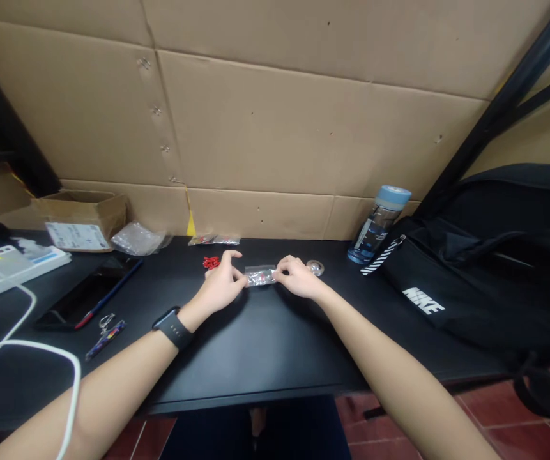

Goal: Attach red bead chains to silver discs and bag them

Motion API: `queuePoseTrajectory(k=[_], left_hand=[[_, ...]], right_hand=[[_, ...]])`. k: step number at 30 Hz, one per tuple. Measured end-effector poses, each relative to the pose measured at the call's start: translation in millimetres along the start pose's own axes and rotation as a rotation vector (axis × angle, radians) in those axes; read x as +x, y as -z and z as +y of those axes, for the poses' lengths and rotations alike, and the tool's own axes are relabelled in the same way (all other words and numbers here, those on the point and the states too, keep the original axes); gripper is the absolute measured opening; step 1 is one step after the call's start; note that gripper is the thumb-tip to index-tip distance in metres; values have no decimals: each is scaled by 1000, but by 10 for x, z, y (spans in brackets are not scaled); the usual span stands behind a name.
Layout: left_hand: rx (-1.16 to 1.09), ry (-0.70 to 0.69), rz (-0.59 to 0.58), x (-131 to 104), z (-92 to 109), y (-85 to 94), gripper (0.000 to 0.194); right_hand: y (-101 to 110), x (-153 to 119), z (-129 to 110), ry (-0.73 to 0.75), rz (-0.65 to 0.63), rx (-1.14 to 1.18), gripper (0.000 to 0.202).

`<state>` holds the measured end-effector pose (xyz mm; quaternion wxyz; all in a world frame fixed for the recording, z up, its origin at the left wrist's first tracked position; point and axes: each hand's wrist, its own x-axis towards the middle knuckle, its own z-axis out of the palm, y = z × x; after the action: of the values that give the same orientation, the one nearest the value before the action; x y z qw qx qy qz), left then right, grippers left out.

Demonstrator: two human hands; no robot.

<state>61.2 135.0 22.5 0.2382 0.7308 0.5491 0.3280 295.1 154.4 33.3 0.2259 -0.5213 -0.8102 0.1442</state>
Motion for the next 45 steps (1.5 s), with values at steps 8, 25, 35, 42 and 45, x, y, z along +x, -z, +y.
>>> queuePoseTrajectory(k=[8, 25, 35, 42, 45], left_hand=[[318, -179, -3, -26, 52, -31, 29], [473, -388, -123, -95, 97, -17, 42], [540, -410, -102, -103, 58, -5, 39], [512, -383, -86, -77, -34, 139, 34], [456, -335, -91, -51, -84, 211, 37]], right_hand=[[-78, -48, -4, -33, 40, -93, 19], [36, -153, -187, 186, -51, -221, 47], [24, -170, -255, 175, -73, -318, 40], [-43, -145, -157, 119, -1, -364, 40], [-49, -111, -129, 75, 125, -398, 45]])
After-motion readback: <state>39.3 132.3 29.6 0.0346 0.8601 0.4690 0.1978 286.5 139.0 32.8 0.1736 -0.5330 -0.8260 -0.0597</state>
